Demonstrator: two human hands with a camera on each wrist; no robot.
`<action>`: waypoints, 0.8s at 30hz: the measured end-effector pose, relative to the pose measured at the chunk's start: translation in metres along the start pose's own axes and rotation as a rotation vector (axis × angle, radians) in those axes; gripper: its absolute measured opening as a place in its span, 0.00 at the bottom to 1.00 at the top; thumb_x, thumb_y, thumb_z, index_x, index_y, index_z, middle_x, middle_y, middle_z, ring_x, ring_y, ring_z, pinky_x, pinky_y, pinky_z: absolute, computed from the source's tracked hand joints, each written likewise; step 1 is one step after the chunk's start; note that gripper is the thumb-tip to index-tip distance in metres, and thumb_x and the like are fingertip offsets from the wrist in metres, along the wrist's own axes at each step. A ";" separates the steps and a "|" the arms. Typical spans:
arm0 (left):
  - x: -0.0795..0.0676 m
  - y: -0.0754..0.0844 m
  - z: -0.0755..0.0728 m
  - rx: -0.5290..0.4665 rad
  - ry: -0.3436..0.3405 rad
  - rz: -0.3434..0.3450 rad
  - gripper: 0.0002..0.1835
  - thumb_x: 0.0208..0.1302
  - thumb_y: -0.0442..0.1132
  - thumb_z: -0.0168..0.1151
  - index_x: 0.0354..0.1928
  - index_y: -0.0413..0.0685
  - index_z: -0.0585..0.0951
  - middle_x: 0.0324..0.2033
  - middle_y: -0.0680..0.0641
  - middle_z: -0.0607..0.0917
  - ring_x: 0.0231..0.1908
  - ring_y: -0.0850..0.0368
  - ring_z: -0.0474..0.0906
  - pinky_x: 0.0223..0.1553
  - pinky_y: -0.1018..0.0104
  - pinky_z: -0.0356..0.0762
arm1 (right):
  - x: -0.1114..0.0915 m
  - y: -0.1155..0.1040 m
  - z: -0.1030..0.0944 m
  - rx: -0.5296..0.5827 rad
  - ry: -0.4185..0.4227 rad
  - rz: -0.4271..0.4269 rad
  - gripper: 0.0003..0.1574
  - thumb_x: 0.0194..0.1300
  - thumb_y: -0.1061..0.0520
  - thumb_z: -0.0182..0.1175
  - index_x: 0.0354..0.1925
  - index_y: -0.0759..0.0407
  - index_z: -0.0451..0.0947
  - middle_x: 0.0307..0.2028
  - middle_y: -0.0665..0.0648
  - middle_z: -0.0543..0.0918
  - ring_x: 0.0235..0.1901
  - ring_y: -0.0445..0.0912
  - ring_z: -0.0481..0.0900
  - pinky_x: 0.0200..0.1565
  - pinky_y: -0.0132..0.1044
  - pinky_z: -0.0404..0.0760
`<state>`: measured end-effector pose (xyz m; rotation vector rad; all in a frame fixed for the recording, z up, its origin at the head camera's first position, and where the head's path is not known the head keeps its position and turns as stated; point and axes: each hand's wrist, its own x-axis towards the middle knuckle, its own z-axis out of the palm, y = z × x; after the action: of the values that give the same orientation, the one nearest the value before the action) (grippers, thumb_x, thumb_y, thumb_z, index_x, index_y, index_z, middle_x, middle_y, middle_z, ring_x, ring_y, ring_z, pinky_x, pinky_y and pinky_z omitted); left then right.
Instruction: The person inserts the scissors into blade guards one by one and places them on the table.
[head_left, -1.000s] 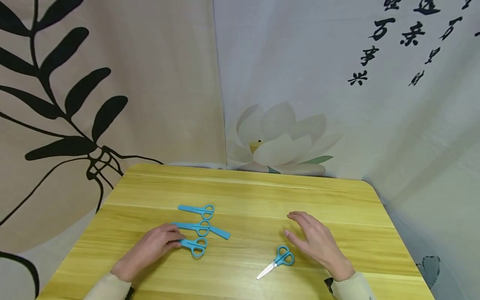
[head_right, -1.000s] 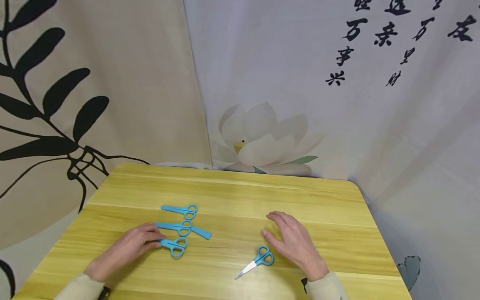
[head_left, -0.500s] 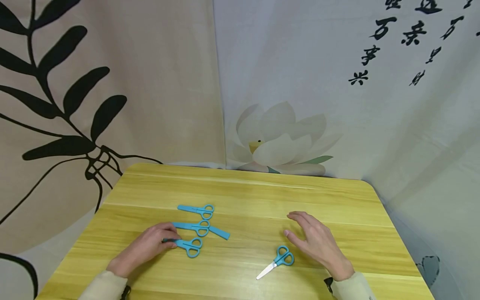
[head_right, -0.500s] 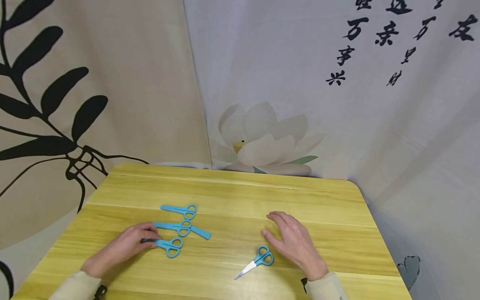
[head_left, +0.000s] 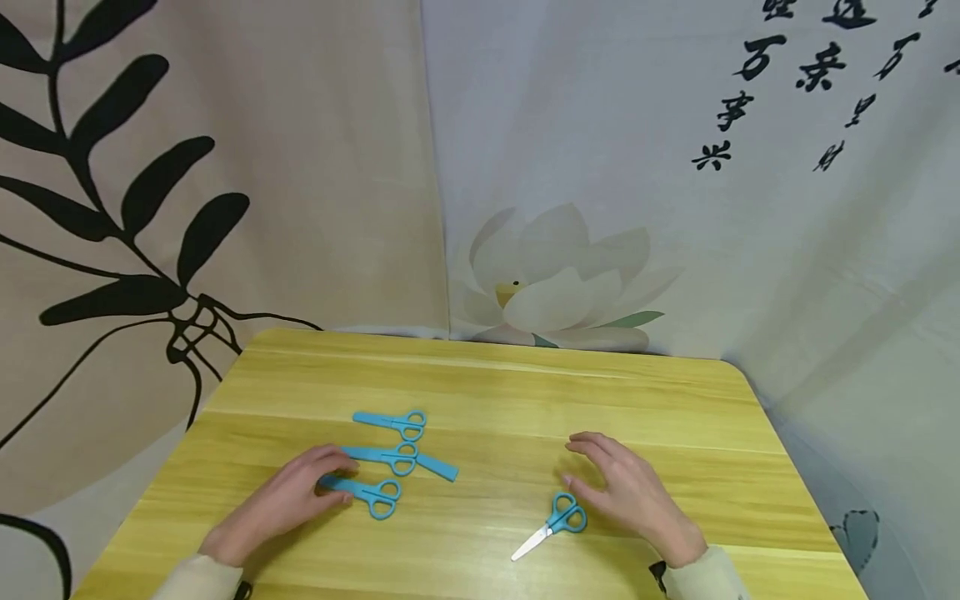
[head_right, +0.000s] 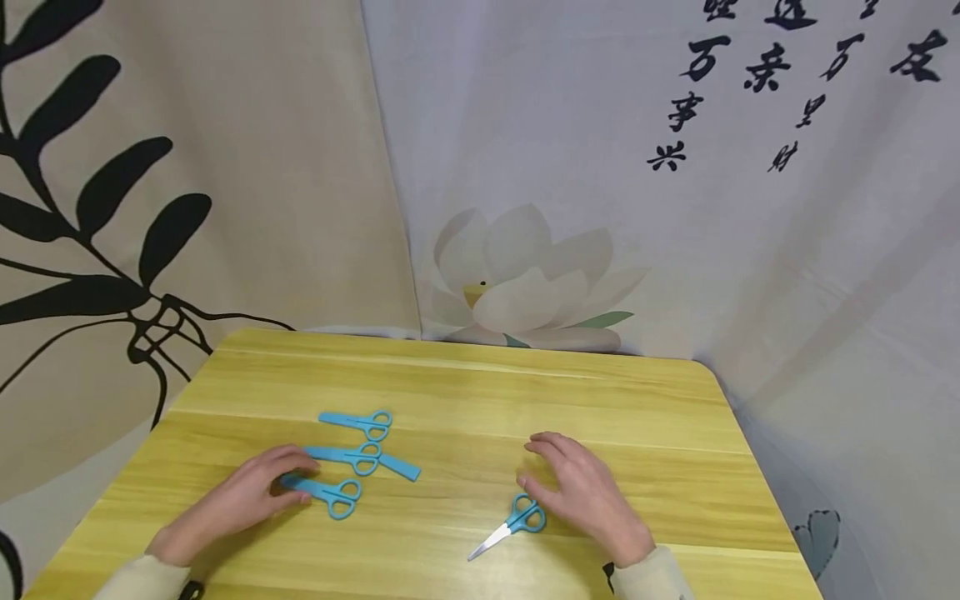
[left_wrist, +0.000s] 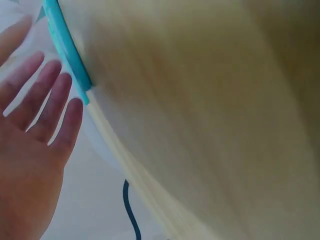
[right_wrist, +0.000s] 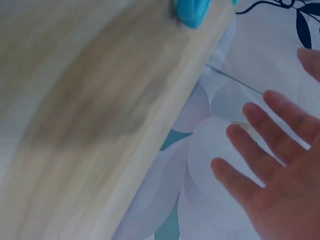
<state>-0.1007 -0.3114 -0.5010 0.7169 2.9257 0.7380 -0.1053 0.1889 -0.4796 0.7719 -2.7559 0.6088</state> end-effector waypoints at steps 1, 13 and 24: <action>-0.002 0.002 0.000 0.005 0.020 -0.003 0.22 0.63 0.49 0.76 0.56 0.50 0.85 0.54 0.52 0.84 0.55 0.48 0.81 0.56 0.46 0.81 | -0.001 0.000 0.001 0.009 -0.024 -0.008 0.28 0.66 0.44 0.72 0.59 0.55 0.82 0.62 0.54 0.81 0.60 0.54 0.80 0.56 0.53 0.82; 0.000 0.026 -0.001 0.006 0.142 0.043 0.36 0.64 0.49 0.74 0.70 0.43 0.75 0.63 0.36 0.79 0.61 0.35 0.77 0.58 0.34 0.76 | -0.009 0.000 0.011 0.223 -0.348 -0.099 0.39 0.68 0.38 0.69 0.69 0.55 0.76 0.71 0.51 0.75 0.72 0.56 0.67 0.65 0.60 0.73; 0.012 0.044 0.006 -0.029 0.132 0.042 0.41 0.64 0.48 0.75 0.75 0.44 0.69 0.69 0.34 0.73 0.65 0.31 0.72 0.61 0.29 0.70 | -0.012 0.005 0.018 0.162 -0.423 -0.273 0.33 0.66 0.48 0.73 0.66 0.54 0.79 0.66 0.52 0.78 0.69 0.57 0.72 0.65 0.53 0.75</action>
<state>-0.0914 -0.2691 -0.4854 0.7572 3.0189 0.8622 -0.1000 0.1900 -0.5012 1.4341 -2.9064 0.6816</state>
